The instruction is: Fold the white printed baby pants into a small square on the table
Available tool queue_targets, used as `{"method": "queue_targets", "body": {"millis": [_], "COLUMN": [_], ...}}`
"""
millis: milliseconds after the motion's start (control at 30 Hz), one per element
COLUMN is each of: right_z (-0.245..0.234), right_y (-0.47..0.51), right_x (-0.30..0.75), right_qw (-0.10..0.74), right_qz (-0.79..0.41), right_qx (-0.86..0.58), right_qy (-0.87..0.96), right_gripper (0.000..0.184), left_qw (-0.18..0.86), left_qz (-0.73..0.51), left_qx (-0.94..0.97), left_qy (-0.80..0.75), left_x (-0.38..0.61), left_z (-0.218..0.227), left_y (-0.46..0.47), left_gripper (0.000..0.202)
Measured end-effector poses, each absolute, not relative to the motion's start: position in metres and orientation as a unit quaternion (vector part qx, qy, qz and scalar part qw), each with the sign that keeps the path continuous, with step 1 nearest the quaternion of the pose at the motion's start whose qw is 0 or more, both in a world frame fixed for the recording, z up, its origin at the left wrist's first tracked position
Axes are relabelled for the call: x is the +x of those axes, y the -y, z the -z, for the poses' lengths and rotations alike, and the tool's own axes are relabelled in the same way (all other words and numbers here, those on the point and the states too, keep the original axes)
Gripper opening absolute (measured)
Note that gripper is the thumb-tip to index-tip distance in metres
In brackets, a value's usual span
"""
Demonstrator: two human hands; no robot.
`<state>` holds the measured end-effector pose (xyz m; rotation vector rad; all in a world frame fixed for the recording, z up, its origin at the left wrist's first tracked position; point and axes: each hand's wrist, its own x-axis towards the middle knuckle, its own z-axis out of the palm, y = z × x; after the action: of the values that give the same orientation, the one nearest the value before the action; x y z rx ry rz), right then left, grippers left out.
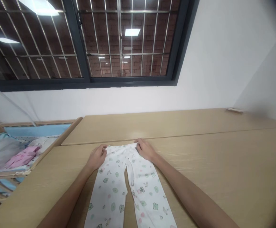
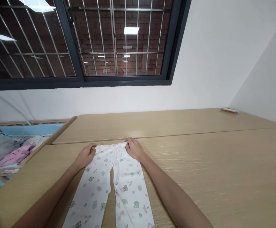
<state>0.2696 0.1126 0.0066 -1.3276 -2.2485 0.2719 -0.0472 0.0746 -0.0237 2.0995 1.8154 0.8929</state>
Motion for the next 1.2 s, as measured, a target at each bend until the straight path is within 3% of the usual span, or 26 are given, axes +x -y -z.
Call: {"method": "queue_targets", "body": {"millis": [1200], "right_z": [-0.0076], "right_y": [-0.1131], "right_x": [0.2692], "right_qw": [0.24], "right_qz": [-0.094], "right_qx": [-0.497], "right_qy": [0.829], "right_gripper": [0.025], "left_qw": [0.103], "left_qz": [-0.3], "left_qx": [0.722], "left_qy": [-0.615], "left_x": [-0.0487], "left_z": [0.027], "left_y": [-0.0768], "left_gripper": [0.034]}}
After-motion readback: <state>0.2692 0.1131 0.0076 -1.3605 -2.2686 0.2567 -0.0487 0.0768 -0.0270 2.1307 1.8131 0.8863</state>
